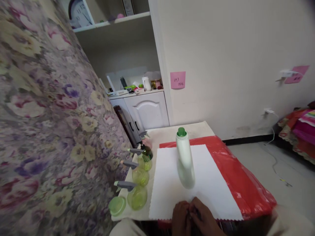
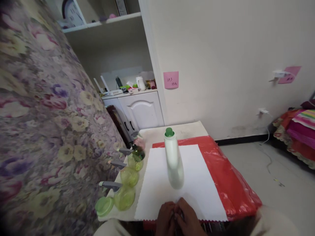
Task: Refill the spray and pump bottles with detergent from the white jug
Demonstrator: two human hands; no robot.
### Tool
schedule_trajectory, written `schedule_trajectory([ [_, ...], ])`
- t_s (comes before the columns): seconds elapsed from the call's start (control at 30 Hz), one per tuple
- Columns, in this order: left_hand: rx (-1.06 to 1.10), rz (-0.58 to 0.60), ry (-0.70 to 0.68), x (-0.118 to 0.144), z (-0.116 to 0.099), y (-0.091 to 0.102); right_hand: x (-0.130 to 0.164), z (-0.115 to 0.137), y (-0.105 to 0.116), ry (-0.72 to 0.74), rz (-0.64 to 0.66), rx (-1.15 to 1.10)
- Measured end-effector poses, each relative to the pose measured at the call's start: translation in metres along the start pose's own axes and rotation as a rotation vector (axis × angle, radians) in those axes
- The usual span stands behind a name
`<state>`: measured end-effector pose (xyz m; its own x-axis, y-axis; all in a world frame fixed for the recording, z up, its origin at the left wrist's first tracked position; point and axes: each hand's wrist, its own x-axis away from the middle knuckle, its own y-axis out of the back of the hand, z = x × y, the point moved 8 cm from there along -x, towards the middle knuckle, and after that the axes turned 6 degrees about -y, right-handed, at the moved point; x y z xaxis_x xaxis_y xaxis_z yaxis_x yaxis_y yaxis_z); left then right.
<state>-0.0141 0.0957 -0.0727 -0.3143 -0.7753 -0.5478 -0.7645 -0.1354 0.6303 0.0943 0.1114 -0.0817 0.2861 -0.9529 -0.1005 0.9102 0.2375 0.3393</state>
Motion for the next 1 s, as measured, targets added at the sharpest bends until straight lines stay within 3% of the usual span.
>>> schedule_trajectory([
  [0.3,-0.017,-0.036,-0.033,0.001,0.004,-0.003,-0.003,0.001,0.001,0.033,-0.011,-0.004],
  [0.67,-0.067,0.064,-0.029,0.002,0.016,-0.012,-0.003,0.0,0.003,0.05,-0.011,0.005],
  [0.87,0.0,0.004,-0.002,0.0,0.011,-0.008,-0.002,-0.003,0.001,0.038,-0.003,0.009],
  [1.0,0.084,-0.098,0.107,-0.001,0.009,-0.001,-0.003,-0.005,0.0,0.028,-0.001,0.003],
])
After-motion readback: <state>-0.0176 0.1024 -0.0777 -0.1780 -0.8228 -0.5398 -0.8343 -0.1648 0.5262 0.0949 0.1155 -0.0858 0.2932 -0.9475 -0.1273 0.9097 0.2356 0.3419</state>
